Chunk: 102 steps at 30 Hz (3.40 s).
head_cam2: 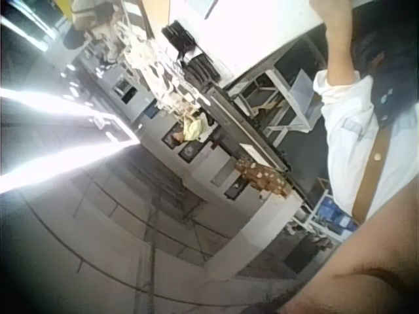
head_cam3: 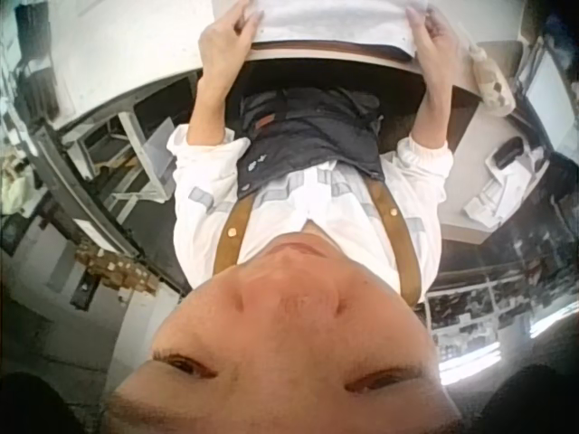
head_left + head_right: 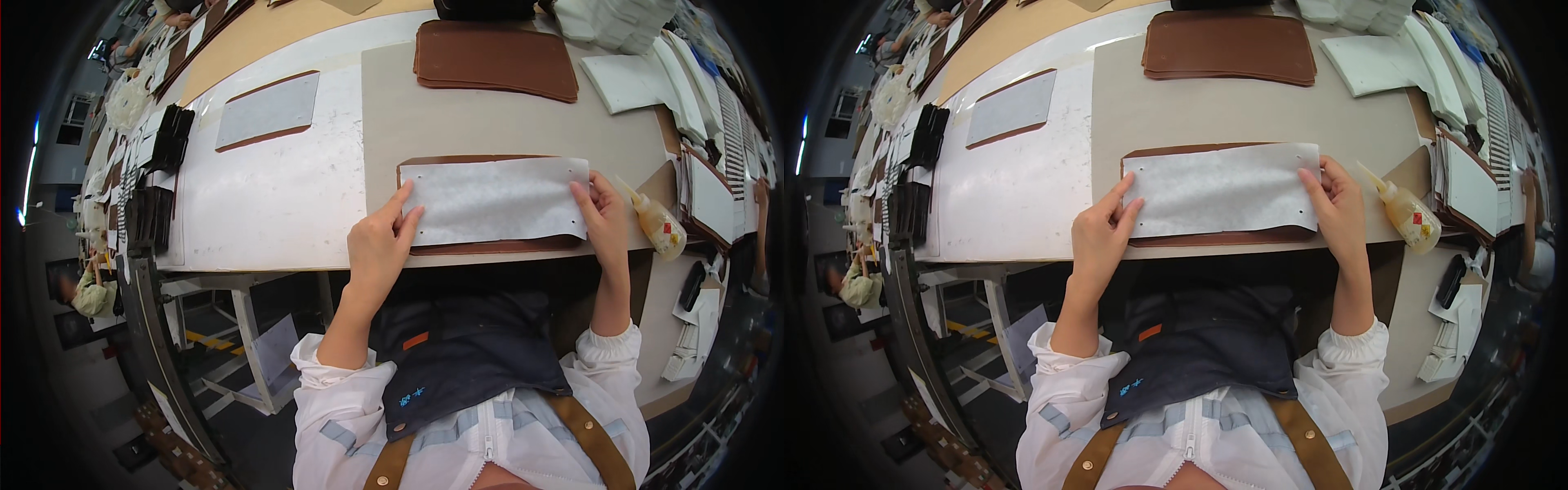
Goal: The person repeatedly applies glue from a squeeze bottle onto brown rectangular pads, then places white rectangular sheets on top and presses them down. The person handles the materials one at a time and stacks the finished units on the table.
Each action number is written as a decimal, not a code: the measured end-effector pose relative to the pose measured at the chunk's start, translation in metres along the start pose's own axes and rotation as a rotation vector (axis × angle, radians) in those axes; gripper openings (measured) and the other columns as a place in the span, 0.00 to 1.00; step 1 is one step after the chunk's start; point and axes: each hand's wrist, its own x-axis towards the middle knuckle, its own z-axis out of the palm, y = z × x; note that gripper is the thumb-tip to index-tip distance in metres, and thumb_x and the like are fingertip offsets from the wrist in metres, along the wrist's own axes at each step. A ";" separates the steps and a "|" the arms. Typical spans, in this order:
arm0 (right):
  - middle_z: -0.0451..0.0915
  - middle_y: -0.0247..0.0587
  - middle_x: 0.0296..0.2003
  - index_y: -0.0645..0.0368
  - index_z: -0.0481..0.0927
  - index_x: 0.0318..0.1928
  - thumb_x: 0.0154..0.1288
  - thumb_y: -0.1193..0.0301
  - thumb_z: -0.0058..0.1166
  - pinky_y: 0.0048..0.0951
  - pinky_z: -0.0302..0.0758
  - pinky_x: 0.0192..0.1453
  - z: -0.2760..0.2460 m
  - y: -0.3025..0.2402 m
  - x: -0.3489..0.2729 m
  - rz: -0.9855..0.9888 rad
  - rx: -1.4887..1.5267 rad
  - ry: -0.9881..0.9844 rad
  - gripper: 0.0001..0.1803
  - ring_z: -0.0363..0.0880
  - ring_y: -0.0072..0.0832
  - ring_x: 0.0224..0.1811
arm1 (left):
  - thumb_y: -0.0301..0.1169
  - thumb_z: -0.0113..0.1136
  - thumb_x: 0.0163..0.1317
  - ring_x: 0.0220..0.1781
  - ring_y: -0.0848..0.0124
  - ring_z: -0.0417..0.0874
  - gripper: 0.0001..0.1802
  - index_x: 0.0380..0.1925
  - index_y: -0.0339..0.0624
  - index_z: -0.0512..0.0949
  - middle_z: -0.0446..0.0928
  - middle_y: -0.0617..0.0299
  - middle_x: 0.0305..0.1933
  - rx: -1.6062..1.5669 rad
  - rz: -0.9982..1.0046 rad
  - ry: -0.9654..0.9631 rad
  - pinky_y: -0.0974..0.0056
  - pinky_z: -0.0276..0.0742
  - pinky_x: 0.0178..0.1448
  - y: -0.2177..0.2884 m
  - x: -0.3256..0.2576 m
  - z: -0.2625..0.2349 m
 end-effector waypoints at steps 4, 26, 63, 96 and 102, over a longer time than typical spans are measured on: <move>0.82 0.30 0.28 0.65 0.76 0.59 0.69 0.74 0.59 0.16 0.69 0.32 0.003 0.000 -0.003 -0.023 -0.096 0.081 0.19 0.73 0.10 0.29 | 0.29 0.68 0.62 0.19 0.76 0.59 0.22 0.57 0.42 0.82 0.59 0.64 0.17 0.011 -0.002 -0.022 0.68 0.62 0.26 0.001 0.002 0.002; 0.85 0.44 0.34 0.58 0.83 0.44 0.63 0.75 0.60 0.34 0.78 0.36 0.000 -0.011 -0.011 -0.281 -0.738 0.159 0.09 0.85 0.37 0.31 | 0.32 0.66 0.65 0.21 0.77 0.60 0.22 0.60 0.44 0.80 0.59 0.65 0.18 0.028 -0.070 -0.069 0.69 0.62 0.28 0.005 0.001 0.001; 0.76 0.41 0.31 0.53 0.83 0.47 0.61 0.72 0.64 0.38 0.76 0.38 -0.009 -0.005 -0.010 -0.365 -0.829 0.140 0.13 0.79 0.40 0.34 | 0.33 0.66 0.66 0.19 0.74 0.61 0.23 0.61 0.46 0.79 0.61 0.63 0.16 0.168 0.006 -0.069 0.66 0.62 0.26 0.006 0.001 0.000; 0.78 0.39 0.61 0.58 0.83 0.52 0.60 0.80 0.59 0.42 0.66 0.68 -0.020 0.008 -0.062 -0.605 -0.796 0.040 0.18 0.72 0.40 0.66 | 0.52 0.63 0.61 0.81 0.50 0.52 0.46 0.74 0.42 0.61 0.55 0.49 0.79 0.287 0.754 -0.435 0.47 0.51 0.80 0.085 -0.022 0.077; 0.76 0.40 0.64 0.55 0.83 0.55 0.62 0.75 0.61 0.45 0.63 0.72 -0.023 0.016 -0.065 -0.608 -0.883 0.061 0.19 0.71 0.39 0.68 | 0.56 0.61 0.61 0.82 0.51 0.51 0.47 0.75 0.45 0.60 0.54 0.50 0.80 0.368 0.756 -0.446 0.48 0.49 0.81 0.085 -0.022 0.086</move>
